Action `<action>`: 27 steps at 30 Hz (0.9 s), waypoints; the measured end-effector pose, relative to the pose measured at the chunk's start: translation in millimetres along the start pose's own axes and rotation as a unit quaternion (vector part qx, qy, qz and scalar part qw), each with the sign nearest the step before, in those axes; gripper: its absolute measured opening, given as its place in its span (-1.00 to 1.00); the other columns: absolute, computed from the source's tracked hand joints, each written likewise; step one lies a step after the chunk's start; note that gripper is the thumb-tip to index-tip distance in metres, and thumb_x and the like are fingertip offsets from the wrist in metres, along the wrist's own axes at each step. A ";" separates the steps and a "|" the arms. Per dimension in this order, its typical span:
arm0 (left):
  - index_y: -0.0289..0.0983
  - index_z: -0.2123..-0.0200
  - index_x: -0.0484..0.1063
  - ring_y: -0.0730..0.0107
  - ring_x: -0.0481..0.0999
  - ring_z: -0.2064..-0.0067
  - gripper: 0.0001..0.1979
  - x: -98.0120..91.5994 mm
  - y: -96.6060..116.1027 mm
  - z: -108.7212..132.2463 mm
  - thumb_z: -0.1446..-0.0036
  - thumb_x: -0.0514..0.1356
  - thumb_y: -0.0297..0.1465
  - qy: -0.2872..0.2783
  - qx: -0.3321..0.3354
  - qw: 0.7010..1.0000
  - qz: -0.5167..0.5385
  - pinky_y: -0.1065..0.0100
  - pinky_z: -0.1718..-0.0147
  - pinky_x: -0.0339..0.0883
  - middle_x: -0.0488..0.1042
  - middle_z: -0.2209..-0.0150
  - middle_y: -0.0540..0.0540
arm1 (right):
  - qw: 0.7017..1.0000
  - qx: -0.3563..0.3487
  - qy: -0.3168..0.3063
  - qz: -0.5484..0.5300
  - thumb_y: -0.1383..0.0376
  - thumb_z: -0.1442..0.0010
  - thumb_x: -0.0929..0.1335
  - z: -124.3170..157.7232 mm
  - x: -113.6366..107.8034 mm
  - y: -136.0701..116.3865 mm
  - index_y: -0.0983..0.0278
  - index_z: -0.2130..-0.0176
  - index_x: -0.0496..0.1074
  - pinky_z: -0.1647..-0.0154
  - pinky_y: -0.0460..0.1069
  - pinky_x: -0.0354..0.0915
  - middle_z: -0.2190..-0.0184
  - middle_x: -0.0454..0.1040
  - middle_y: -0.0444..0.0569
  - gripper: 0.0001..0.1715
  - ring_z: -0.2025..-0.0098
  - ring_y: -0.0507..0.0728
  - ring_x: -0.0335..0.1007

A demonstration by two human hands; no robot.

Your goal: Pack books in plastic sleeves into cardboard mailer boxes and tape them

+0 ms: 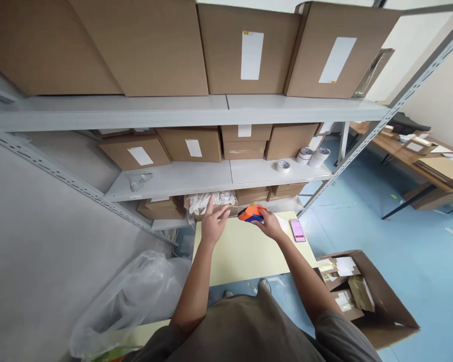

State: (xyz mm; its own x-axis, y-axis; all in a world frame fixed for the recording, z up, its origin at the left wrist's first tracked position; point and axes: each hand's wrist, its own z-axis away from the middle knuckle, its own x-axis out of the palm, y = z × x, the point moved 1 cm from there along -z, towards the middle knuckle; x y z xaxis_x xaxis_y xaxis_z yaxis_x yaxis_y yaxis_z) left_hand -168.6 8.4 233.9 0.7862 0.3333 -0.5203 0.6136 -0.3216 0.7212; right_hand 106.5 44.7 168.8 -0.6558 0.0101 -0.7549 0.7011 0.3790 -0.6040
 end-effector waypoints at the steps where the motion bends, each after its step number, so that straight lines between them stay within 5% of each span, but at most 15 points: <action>1: -0.08 -0.20 0.58 0.00 0.50 -0.30 -0.63 3.2 1.5 1.8 -0.40 0.24 -0.20 0.011 -0.010 1.000 -0.008 0.08 -0.22 0.46 0.29 -0.45 -0.19 | 1.000 -0.004 0.024 0.014 -0.09 -0.34 0.42 -10.5 4.5 1.9 0.20 -0.23 0.43 -0.10 0.25 0.47 -0.05 0.63 0.21 -0.36 -0.08 0.41 0.57; 4: -0.07 -0.53 0.13 -0.05 0.49 -0.30 -0.27 16.4 3.8 10.0 -0.38 0.25 -0.16 0.035 -0.047 0.998 0.003 0.08 -0.17 0.50 0.03 -0.57 -0.27 | 0.996 -0.028 0.080 0.034 -0.09 -0.36 0.40 -46.3 8.4 10.2 0.22 -0.17 0.43 -0.22 0.33 0.38 0.00 0.62 0.25 -0.42 -0.12 0.45 0.52; 7: -0.08 -0.60 -0.17 0.03 0.59 -0.17 -0.11 26.1 1.5 13.1 -0.38 0.23 -0.16 0.069 -0.073 0.995 0.006 0.09 -0.11 0.55 0.05 -0.55 -0.35 | 0.993 -0.049 0.104 0.032 -0.04 -0.37 0.39 -83.6 -2.0 26.4 0.22 -0.15 0.43 -0.31 0.38 0.28 -0.01 0.60 0.26 -0.48 -0.14 0.47 0.47; 19: -0.07 -0.44 0.27 0.23 0.65 0.02 -0.40 42.8 5.8 11.3 -0.37 0.18 -0.27 0.073 -0.160 0.984 -0.004 0.23 0.09 0.60 0.42 -0.33 -0.24 | 0.996 -0.019 0.012 0.092 0.28 -0.28 0.43 -225.5 -37.1 127.3 0.32 -0.16 0.47 -0.42 0.36 0.09 -0.08 0.59 0.29 -0.53 -0.19 0.44 0.43; 27: -0.10 -0.31 0.45 0.19 0.65 0.02 -0.50 64.3 9.2 23.3 -0.32 0.22 -0.26 0.082 -0.225 0.971 -0.020 0.24 0.15 0.61 0.51 -0.24 -0.22 | 0.998 -0.011 -0.002 0.063 0.34 -0.21 0.47 -256.1 -34.4 157.6 0.25 -0.11 0.51 -0.41 0.47 0.03 -0.08 0.57 0.27 -0.54 -0.23 0.47 0.37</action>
State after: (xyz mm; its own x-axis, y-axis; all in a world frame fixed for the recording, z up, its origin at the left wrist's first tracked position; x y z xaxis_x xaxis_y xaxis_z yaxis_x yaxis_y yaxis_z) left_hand -110.7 6.2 196.5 0.7174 0.4867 -0.4984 0.5201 0.1017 0.8480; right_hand 167.8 341.0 165.1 -0.5619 0.0548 -0.8254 0.7712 0.3956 -0.4988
